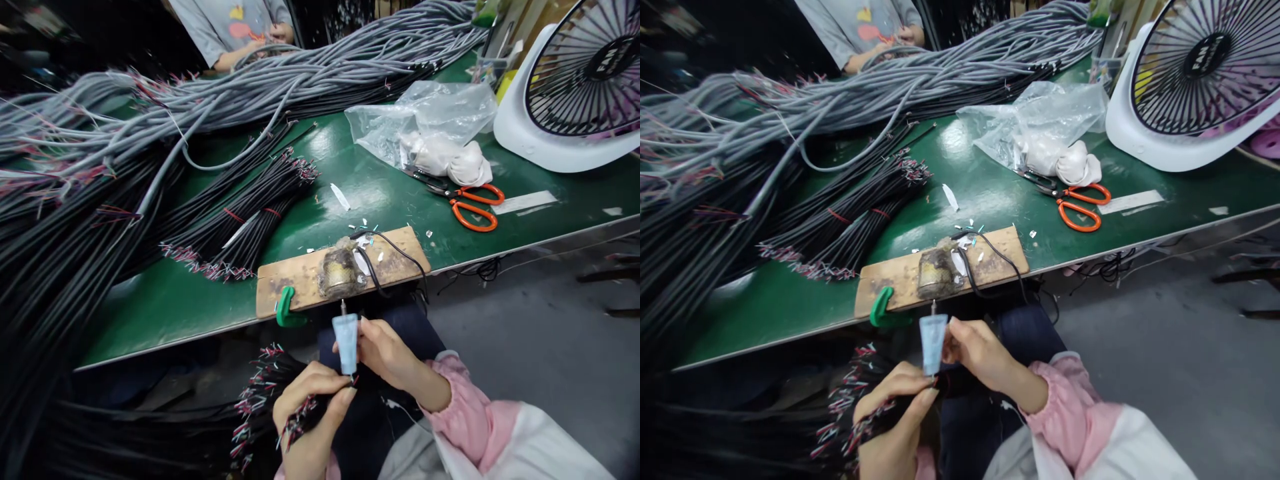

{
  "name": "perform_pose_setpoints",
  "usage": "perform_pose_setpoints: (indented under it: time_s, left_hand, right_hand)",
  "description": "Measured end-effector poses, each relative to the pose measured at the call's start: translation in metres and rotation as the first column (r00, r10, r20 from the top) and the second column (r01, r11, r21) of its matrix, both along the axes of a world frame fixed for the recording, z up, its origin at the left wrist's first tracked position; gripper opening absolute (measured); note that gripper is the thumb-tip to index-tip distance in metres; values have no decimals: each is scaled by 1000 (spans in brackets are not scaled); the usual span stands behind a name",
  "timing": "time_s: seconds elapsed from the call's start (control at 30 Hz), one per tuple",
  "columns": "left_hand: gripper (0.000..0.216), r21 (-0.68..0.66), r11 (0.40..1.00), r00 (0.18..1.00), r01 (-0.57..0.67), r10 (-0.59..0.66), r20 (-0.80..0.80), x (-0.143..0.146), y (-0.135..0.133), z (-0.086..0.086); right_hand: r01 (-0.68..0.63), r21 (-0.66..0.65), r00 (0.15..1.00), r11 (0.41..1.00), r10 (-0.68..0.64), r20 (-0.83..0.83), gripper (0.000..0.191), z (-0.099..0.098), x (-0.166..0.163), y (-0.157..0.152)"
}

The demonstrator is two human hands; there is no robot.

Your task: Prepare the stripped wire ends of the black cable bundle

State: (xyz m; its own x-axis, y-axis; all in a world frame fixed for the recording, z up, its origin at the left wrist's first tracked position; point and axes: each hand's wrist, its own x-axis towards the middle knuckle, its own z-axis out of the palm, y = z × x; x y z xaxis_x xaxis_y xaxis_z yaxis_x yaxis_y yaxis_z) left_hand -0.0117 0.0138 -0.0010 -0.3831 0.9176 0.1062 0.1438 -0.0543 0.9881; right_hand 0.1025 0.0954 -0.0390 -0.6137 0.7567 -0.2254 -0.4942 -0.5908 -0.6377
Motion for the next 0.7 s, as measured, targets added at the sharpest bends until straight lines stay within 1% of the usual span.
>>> perform_pose_setpoints:
  time_s: [0.07, 0.17, 0.3, 0.43, 0.5, 0.6, 0.7]
  left_hand:
    - [10, -1, 1000, 1000, 16, -16, -12, -2, -3, -2]
    - [9, -20, 998, 998, 60, -61, -35, -6, -9, -6]
    - [10, -27, 993, 990, 113, -115, -75, -7, -18, -11]
    - [12, -63, 981, 979, 184, -188, -77, -5, -25, -12]
    - [13, -80, 976, 976, 205, -210, -63, -3, -28, -10]
    - [13, -76, 976, 975, 203, -209, -77, -2, -33, -9]
    - [14, -64, 978, 971, 198, -205, -124, -2, -38, -9]
  right_hand:
    - [8, 39, 1000, 999, -9, 20, 62, -5, 6, -5]
    - [2, 154, 995, 988, -18, 103, 54, -10, 19, -12]
    - [-81, 287, 974, 955, 16, 224, 45, -6, 34, -18]
    - [-163, 375, 962, 912, 63, 266, 46, -2, 36, -21]
    - [-185, 421, 956, 888, 63, 285, 47, -2, 35, -22]
    - [-181, 459, 945, 870, 24, 327, 47, -3, 36, -26]
    - [-183, 440, 941, 879, 28, 337, 46, -4, 40, -31]
